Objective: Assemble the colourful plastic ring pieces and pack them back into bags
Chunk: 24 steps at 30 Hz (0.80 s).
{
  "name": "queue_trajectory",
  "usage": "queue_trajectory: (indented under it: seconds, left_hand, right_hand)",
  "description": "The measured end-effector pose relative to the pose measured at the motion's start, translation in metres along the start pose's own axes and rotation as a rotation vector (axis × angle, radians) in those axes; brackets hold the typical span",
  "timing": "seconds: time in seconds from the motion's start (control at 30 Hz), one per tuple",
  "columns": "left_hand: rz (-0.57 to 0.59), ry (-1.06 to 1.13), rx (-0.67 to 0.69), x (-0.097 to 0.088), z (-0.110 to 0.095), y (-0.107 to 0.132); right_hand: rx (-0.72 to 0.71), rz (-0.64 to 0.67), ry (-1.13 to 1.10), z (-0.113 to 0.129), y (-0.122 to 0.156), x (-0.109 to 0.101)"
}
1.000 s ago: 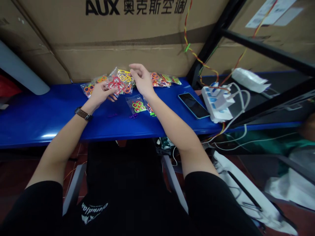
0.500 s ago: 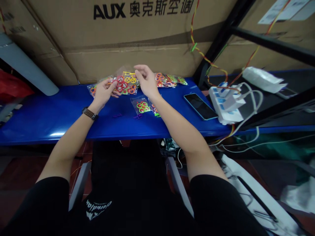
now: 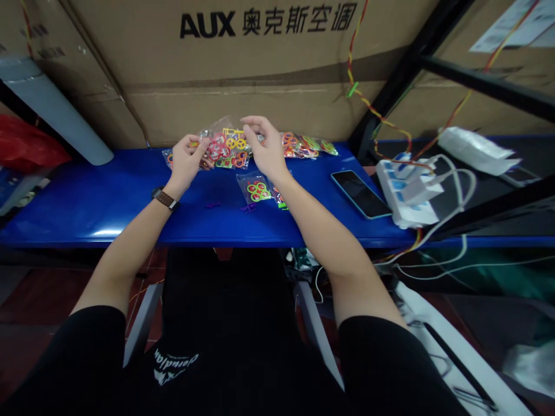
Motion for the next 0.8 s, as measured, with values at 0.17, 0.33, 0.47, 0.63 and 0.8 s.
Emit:
queue_trajectory:
  seconds: [0.17, 0.33, 0.47, 0.63, 0.8]
  left_hand:
    - [-0.015, -0.012, 0.119, -0.001, -0.009, 0.0]
    - [-0.049, -0.015, 0.152, -0.003, -0.019, 0.003]
    - [-0.109, -0.027, 0.165, -0.007, -0.024, 0.004]
    - [-0.129, -0.011, 0.164, -0.009, -0.02, 0.0]
    - [-0.114, -0.083, 0.186, -0.008, -0.021, 0.002]
  right_hand:
    - [0.004, 0.013, 0.0, 0.006, 0.001, 0.001]
    - [0.021, 0.045, -0.02, 0.009, 0.004, 0.004]
    - [0.033, 0.058, -0.038, 0.007, 0.007, 0.006]
    - [0.031, 0.055, -0.065, 0.002, 0.006, 0.007]
    - [0.059, 0.104, -0.018, -0.006, 0.003, 0.011]
Point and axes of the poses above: each hand's wrist, its own y-axis away from the middle knuckle, its own x-axis out of the palm, z = x × y, the point moved 7 cm from there along -y, towards the middle knuckle, and after that the axes turned 4 degrees about -z, right-handed, at the moved point
